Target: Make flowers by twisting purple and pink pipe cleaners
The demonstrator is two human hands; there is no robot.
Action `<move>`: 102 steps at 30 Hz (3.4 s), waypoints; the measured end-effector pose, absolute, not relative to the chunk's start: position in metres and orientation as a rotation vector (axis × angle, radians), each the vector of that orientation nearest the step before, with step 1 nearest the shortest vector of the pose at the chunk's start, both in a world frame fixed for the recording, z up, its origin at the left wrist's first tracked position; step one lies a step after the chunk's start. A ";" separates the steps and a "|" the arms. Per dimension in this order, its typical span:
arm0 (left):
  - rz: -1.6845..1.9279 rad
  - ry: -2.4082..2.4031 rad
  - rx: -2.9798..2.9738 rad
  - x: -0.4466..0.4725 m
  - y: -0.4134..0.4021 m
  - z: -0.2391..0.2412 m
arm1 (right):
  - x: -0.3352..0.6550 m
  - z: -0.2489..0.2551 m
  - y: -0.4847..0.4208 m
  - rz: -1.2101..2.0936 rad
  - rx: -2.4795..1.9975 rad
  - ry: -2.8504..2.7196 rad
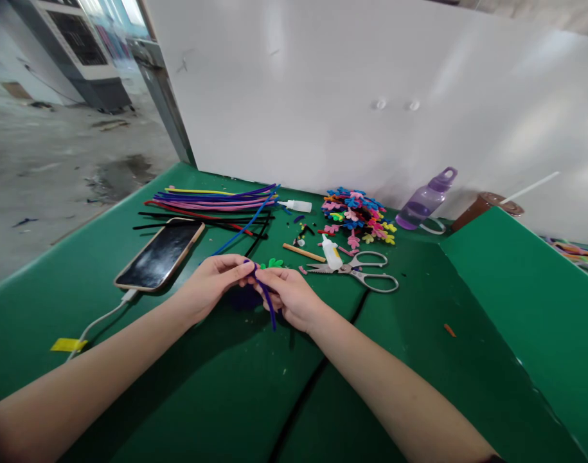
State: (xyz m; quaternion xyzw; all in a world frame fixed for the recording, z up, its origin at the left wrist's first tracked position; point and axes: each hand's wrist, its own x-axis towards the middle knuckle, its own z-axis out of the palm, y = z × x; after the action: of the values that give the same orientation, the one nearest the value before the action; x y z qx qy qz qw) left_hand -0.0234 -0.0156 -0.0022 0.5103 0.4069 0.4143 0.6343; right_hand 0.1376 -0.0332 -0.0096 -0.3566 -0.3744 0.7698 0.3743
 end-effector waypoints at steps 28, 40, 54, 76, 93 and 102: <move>1.028 0.828 1.247 -0.032 -0.010 0.009 | 0.145 0.005 -0.030 1.612 -1.041 -1.269; 0.990 0.842 1.591 -0.034 -0.013 0.007 | 0.147 0.003 -0.034 2.181 -0.765 -0.987; 0.915 1.016 1.317 -0.028 -0.015 0.006 | 0.139 0.005 -0.042 0.823 -1.251 -1.791; 0.889 0.941 1.445 -0.032 -0.014 0.010 | 0.138 -0.001 -0.036 1.337 -1.163 -1.248; 0.937 1.040 1.446 -0.027 -0.018 0.007 | 0.133 -0.001 -0.040 1.334 -1.172 -1.178; 0.972 1.027 1.554 -0.028 -0.017 0.006 | 0.130 -0.007 -0.041 1.361 -1.161 -1.122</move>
State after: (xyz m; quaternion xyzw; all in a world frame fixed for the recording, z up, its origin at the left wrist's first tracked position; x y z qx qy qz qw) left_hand -0.0279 -0.0173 0.0055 0.6417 0.4240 0.4015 0.4973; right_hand 0.1304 -0.0408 -0.0068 -0.4787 -0.4623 0.5608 0.4926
